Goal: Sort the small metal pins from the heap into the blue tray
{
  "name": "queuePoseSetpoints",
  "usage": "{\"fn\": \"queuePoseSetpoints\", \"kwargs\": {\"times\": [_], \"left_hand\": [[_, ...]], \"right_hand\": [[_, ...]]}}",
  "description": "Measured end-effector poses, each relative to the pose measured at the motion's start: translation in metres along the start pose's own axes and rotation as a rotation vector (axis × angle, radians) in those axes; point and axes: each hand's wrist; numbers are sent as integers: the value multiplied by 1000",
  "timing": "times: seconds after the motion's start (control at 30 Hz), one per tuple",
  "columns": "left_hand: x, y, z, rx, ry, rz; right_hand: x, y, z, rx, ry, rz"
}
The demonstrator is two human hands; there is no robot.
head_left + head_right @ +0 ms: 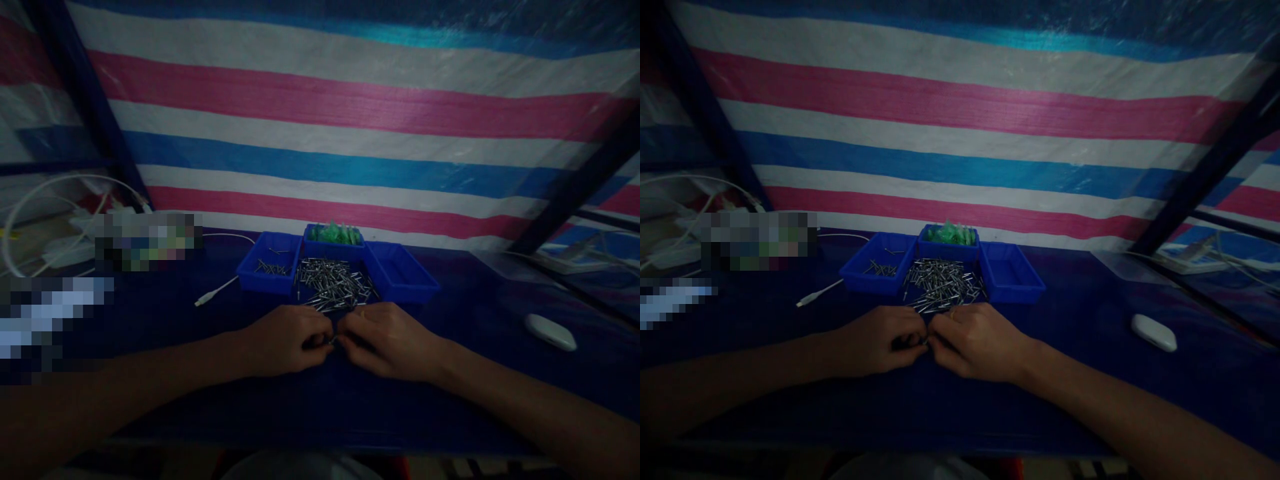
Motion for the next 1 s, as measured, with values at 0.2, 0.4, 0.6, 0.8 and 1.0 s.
{"fn": "queuePoseSetpoints", "kwargs": {"times": [0.2,0.4,0.6,0.8,1.0], "left_hand": [[-1,1,-1,-13,26,-14],[0,2,-2,-65,92,26],[0,5,1,-99,91,94],[2,4,0,-132,-12,132],[0,2,-1,-104,-61,114]], "right_hand": [[1,1,2,3,-23,-36],[1,3,3,33,-85,-83],[1,3,5,80,-111,-139],[2,0,3,162,-101,-175],[4,-5,6,219,-87,-174]]}}
Point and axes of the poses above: each hand's wrist, its own x-axis towards the middle knuckle, its own y-axis out of the back of the hand, z = x × y, and after that the axes turned 9 degrees about -z, right-handed
